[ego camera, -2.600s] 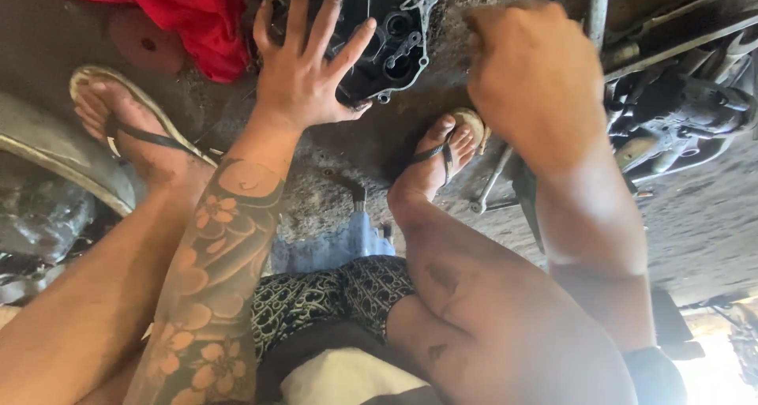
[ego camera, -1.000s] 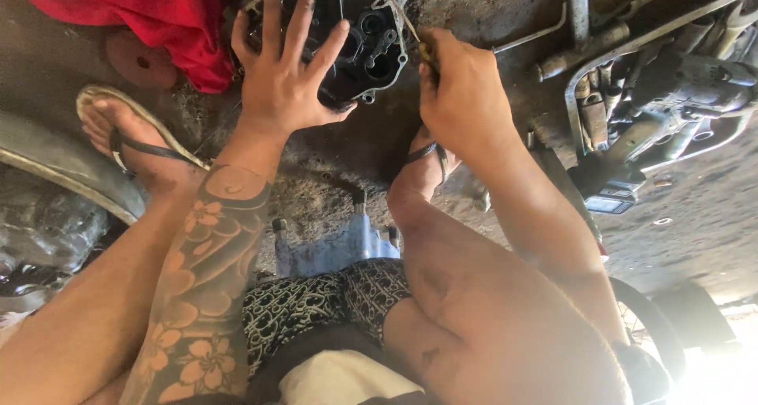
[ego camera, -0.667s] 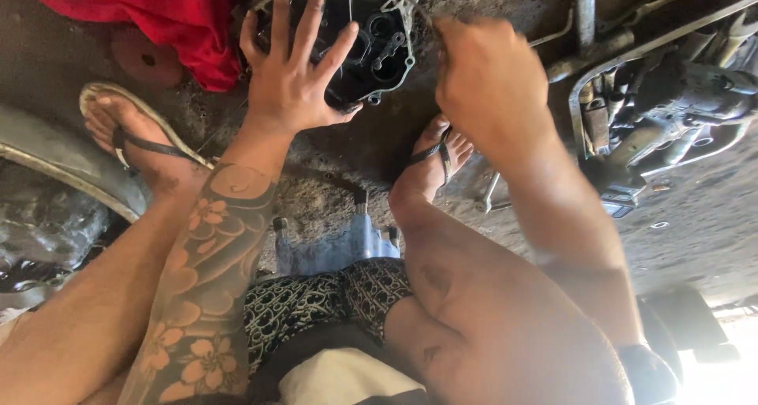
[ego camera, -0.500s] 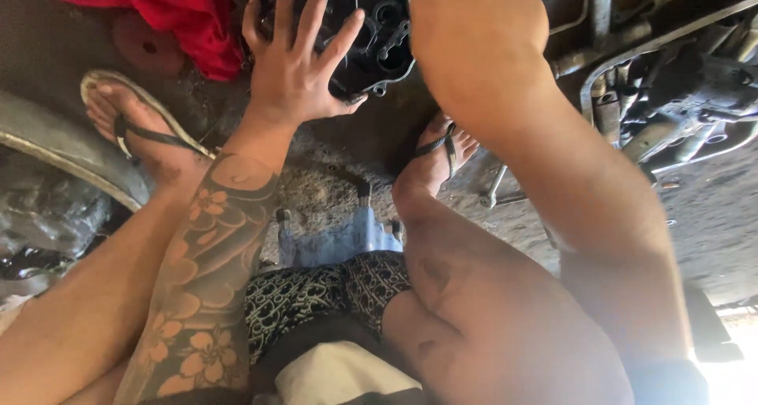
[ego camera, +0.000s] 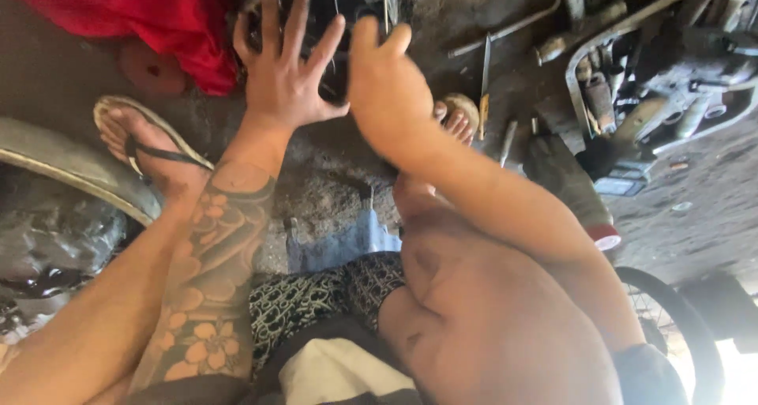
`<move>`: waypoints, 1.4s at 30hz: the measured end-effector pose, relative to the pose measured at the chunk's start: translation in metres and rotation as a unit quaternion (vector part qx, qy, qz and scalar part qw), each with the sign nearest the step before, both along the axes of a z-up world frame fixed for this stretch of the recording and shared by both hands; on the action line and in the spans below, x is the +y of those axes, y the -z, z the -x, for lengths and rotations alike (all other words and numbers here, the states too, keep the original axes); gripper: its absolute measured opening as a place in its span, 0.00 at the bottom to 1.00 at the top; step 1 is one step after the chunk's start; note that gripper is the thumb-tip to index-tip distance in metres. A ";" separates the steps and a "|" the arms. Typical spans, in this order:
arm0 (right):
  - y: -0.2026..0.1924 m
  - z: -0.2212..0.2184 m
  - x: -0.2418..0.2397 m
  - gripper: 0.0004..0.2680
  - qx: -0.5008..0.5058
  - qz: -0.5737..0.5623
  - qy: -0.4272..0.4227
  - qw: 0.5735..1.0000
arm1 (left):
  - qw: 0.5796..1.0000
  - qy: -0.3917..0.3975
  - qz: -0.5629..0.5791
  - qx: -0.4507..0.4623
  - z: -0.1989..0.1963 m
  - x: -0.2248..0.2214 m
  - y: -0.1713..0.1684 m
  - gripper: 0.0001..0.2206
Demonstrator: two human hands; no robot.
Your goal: Using a small hand tool to scrape residue and old gasket material from the surface of a motorcycle engine casing.
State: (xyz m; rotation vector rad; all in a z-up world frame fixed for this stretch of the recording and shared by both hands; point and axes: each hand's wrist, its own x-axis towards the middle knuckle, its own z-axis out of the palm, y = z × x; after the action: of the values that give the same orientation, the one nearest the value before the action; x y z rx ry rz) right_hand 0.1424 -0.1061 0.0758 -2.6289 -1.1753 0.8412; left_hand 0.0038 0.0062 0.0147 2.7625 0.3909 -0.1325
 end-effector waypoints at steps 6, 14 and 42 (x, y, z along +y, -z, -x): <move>0.071 0.015 -0.086 0.12 0.143 -0.341 0.261 0.892 | 0.997 0.030 -0.028 0.059 0.004 0.002 -0.001 0.55; -0.002 -0.037 -0.069 0.13 0.228 -0.263 0.205 0.915 | 0.999 0.033 -0.026 0.023 0.005 0.002 0.008 0.55; 0.030 0.004 -0.043 0.16 0.279 -0.263 0.268 0.884 | 0.998 0.026 -0.039 0.041 0.005 0.001 0.005 0.53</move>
State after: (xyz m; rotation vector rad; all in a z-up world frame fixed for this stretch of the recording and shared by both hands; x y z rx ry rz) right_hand 0.1386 -0.1490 0.0463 -1.9071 -0.4018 0.9021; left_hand -0.0011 0.0072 0.0097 2.8517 0.3519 -0.2506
